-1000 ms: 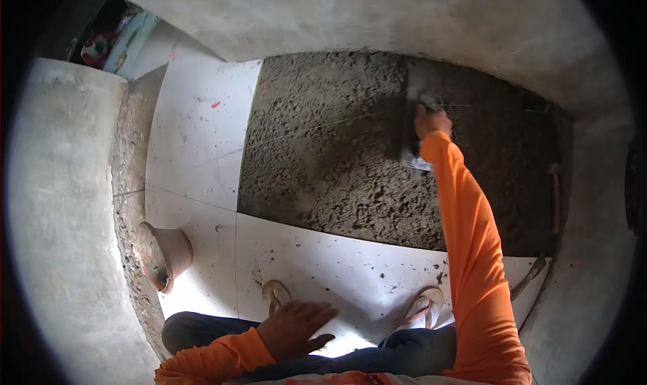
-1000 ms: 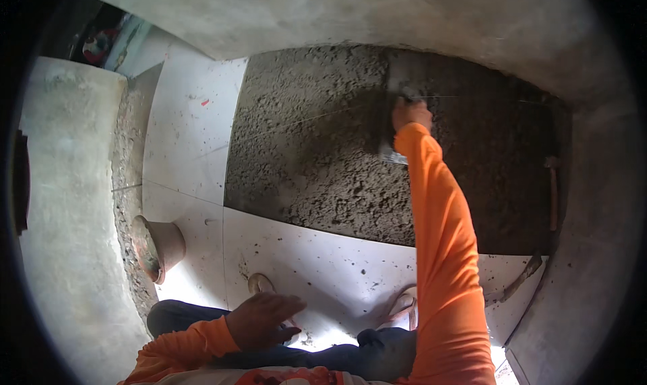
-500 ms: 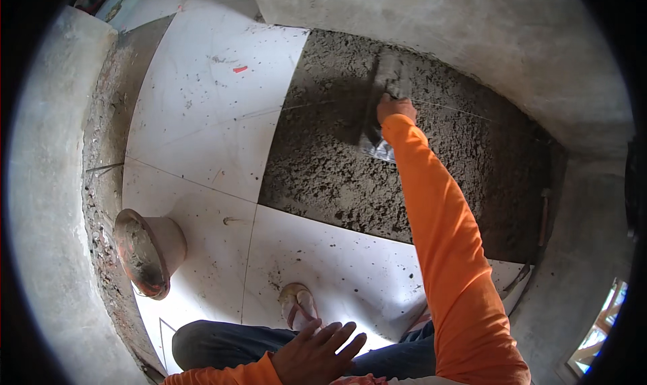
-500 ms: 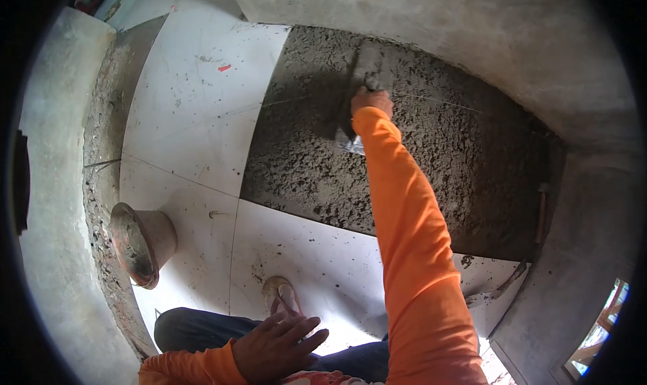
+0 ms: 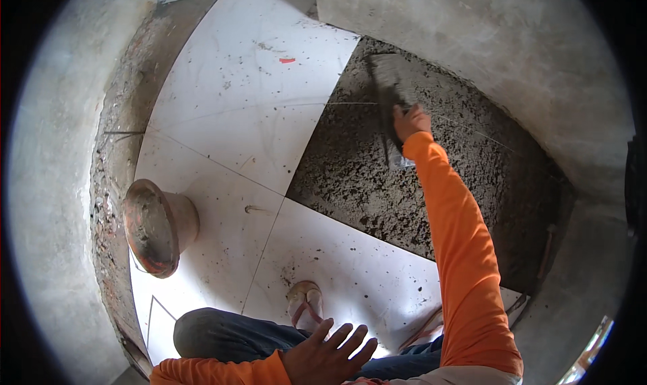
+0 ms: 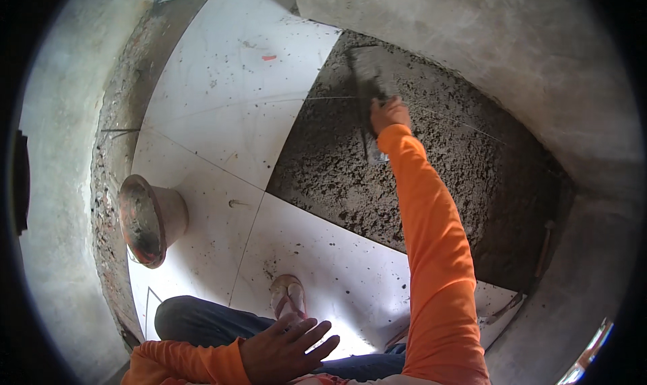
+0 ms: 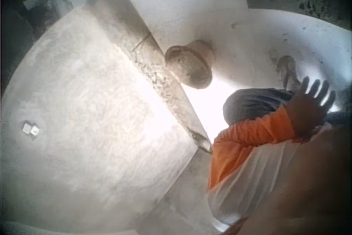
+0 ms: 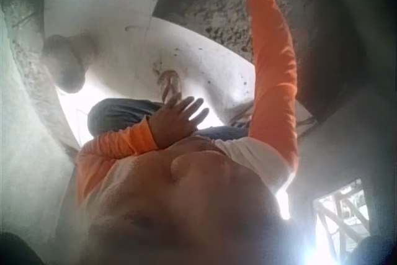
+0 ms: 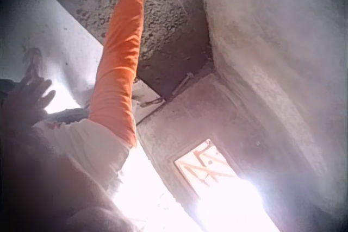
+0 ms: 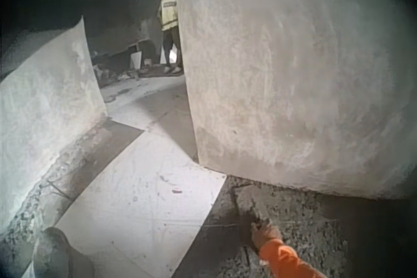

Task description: The person levels and smooths a patch of wet cement between laid floor tiles using a hand trowel. The person uses the trowel to spread the mixture evenly across the dirt area, occasionally checking the level against a guide string.

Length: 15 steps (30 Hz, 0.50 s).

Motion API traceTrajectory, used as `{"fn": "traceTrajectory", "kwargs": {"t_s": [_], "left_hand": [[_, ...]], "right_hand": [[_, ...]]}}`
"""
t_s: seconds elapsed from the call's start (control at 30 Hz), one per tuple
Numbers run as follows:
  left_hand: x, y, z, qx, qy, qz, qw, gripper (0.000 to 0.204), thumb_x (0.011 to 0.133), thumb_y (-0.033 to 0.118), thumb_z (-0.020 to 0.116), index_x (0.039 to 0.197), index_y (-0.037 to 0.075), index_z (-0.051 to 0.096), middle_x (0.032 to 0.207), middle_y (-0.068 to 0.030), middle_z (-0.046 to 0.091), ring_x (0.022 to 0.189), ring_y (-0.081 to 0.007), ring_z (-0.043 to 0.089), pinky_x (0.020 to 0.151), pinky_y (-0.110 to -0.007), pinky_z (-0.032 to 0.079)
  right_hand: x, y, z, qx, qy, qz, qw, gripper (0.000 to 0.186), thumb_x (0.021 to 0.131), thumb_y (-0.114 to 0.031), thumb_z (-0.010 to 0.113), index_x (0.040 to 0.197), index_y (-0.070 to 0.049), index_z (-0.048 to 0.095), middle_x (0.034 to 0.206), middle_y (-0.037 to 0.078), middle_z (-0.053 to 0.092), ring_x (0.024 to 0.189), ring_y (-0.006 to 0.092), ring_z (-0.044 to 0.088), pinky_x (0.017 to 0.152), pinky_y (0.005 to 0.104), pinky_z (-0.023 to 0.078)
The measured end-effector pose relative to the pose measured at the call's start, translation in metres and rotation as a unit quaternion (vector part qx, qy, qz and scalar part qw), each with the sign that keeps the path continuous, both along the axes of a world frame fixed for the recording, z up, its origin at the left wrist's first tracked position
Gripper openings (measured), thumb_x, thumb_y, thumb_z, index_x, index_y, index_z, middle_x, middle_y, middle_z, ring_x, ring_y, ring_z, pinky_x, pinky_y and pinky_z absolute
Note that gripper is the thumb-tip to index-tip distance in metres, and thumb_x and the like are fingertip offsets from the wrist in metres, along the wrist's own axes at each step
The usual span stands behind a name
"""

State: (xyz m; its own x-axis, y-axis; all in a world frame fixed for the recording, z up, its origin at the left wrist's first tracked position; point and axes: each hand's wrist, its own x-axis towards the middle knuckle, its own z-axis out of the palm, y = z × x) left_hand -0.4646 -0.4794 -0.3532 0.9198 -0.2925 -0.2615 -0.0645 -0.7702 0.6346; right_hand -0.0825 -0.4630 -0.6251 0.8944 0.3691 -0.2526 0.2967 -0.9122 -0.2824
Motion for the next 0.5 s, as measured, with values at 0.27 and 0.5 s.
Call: {"fn": "traceTrajectory", "kwargs": {"t_s": [0.27, 0.5], "left_hand": [[-0.001, -0.016, -0.006, 0.007, 0.011, 0.009, 1.0, 0.05, 0.085, 0.044, 0.049, 0.113, 0.004, 0.053, 0.117, -0.0178, 0.052, 0.104, -0.0294, 0.052, 0.087, -0.047, 0.041], [0.01, -0.027, -0.002, 0.02, 0.026, -0.002, 0.999, 0.05, 0.085, 0.044, 0.049, 0.114, 0.004, 0.053, 0.117, -0.0186, 0.052, 0.104, -0.0313, 0.053, 0.088, -0.049, 0.04]], "right_hand": [[-0.009, 0.03, -0.05, 0.109, -0.031, -0.094, 0.989, 0.061, 0.086, -0.045, 0.05, 0.114, 0.008, 0.043, 0.092, 0.024, 0.058, 0.08, 0.0364, 0.058, 0.074, 0.0427, 0.048], [-0.053, 0.001, 0.009, 0.57, 0.4, -0.136, 0.705, 0.039, 0.083, -0.016, 0.063, 0.107, 0.002, 0.038, 0.07, 0.009, 0.055, 0.05, 0.0174, 0.053, 0.041, 0.0316, 0.046]]}}
